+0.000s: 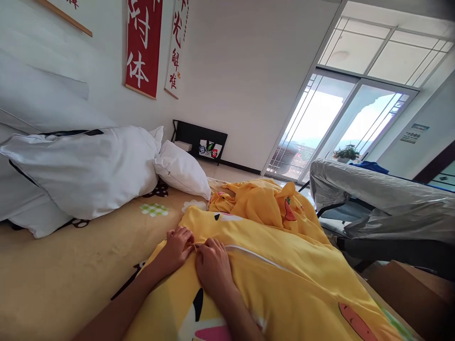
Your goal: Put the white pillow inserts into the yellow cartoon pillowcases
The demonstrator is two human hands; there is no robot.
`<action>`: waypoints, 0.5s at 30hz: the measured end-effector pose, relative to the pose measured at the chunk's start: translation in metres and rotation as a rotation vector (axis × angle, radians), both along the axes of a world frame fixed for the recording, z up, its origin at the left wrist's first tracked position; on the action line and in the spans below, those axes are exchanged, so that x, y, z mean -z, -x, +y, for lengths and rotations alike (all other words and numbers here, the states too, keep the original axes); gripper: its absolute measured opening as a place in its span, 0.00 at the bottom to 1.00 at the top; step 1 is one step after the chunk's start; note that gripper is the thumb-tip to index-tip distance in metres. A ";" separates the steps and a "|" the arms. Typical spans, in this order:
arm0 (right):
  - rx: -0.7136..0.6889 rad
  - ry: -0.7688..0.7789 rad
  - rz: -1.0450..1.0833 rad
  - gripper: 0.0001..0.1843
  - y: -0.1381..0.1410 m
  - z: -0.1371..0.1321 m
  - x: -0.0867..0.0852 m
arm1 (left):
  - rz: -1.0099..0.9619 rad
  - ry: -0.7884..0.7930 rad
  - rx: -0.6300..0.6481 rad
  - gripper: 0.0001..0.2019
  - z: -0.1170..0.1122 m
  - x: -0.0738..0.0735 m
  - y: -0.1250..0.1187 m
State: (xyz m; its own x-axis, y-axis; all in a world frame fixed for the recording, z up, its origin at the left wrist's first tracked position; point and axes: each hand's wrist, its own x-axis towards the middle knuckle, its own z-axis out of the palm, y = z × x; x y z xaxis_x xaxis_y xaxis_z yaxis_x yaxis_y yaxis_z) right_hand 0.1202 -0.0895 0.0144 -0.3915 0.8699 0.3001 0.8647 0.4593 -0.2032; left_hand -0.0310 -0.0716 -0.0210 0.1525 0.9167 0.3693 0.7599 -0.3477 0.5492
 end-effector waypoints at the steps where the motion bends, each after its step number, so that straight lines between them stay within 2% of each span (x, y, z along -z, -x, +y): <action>1: 0.048 0.020 0.014 0.10 0.000 0.001 0.000 | -0.006 -0.008 -0.001 0.04 0.000 0.001 0.000; 3: 0.133 0.041 0.016 0.09 0.001 0.003 0.001 | -0.015 -0.044 0.006 0.04 0.001 0.003 0.001; 5: 0.159 0.019 -0.018 0.08 0.002 0.005 0.003 | -0.016 -0.096 0.026 0.05 0.002 0.005 0.002; 12: 0.096 -0.123 -0.064 0.09 0.004 0.004 0.011 | -0.032 -0.177 0.004 0.05 0.005 0.009 0.004; 15: 0.074 -0.127 -0.070 0.11 0.004 0.003 0.010 | -0.043 -0.182 -0.001 0.06 0.007 0.010 0.004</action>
State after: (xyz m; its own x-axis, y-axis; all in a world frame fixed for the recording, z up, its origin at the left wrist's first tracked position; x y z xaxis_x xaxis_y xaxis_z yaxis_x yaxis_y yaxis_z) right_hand 0.1163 -0.0866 0.0045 -0.3512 0.8542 0.3833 0.9073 0.4116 -0.0858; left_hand -0.0352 -0.0649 -0.0311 0.1318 0.8341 0.5356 0.7378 -0.4434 0.5090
